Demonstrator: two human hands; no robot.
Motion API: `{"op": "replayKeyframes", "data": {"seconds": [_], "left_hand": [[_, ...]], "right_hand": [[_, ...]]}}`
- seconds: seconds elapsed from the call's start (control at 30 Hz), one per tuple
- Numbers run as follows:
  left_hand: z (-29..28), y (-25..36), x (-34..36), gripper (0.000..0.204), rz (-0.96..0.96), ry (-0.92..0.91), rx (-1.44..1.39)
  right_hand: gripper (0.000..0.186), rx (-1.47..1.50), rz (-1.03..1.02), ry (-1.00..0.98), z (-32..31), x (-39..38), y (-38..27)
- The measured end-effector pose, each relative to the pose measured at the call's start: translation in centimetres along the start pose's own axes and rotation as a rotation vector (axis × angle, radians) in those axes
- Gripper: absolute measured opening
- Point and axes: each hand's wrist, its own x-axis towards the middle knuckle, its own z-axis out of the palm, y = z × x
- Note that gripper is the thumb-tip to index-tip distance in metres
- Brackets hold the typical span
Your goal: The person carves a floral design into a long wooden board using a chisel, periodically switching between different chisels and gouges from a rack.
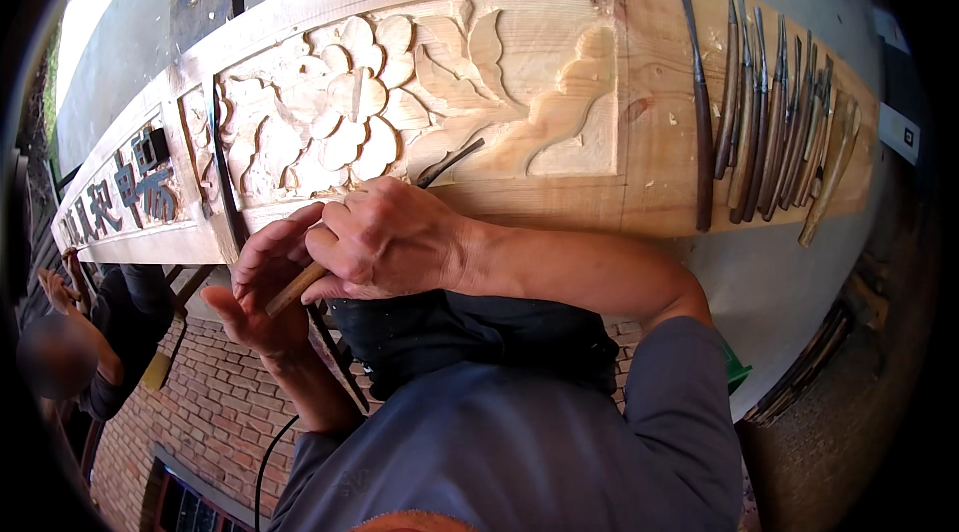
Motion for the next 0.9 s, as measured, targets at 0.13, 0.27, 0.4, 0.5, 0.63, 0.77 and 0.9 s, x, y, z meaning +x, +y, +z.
{"op": "replayKeyframes", "data": {"seconds": [0.13,0.27,0.4,0.5,0.63,0.77,0.9], "left_hand": [[0.4,0.3,0.4,0.126,-0.014,0.031,0.056],[0.4,-0.2,0.8,0.126,-0.003,0.040,0.010],[1.7,-0.6,1.0,0.120,-0.031,0.078,0.219],[2.3,-0.7,0.4,0.112,-0.019,0.091,0.250],[3.0,-1.3,-0.5,0.105,-0.005,0.070,0.229],[3.4,-1.9,-0.9,0.102,0.014,0.057,0.318],[3.4,-2.0,-0.4,0.099,0.017,0.058,0.366]], "right_hand": [[0.052,0.007,0.058,0.054,1.0,0.1,0.1],[0.051,0.020,0.071,0.043,0.4,0.2,0.0],[0.051,0.005,0.033,0.009,0.0,-0.5,0.6],[0.052,-0.005,0.000,0.000,-0.1,-0.7,0.6],[0.053,-0.027,-0.073,-0.058,-0.6,-1.7,0.5],[0.053,-0.007,-0.089,-0.077,-0.6,-2.2,0.9],[0.054,-0.009,-0.084,-0.064,-1.0,-2.1,1.3]]}}
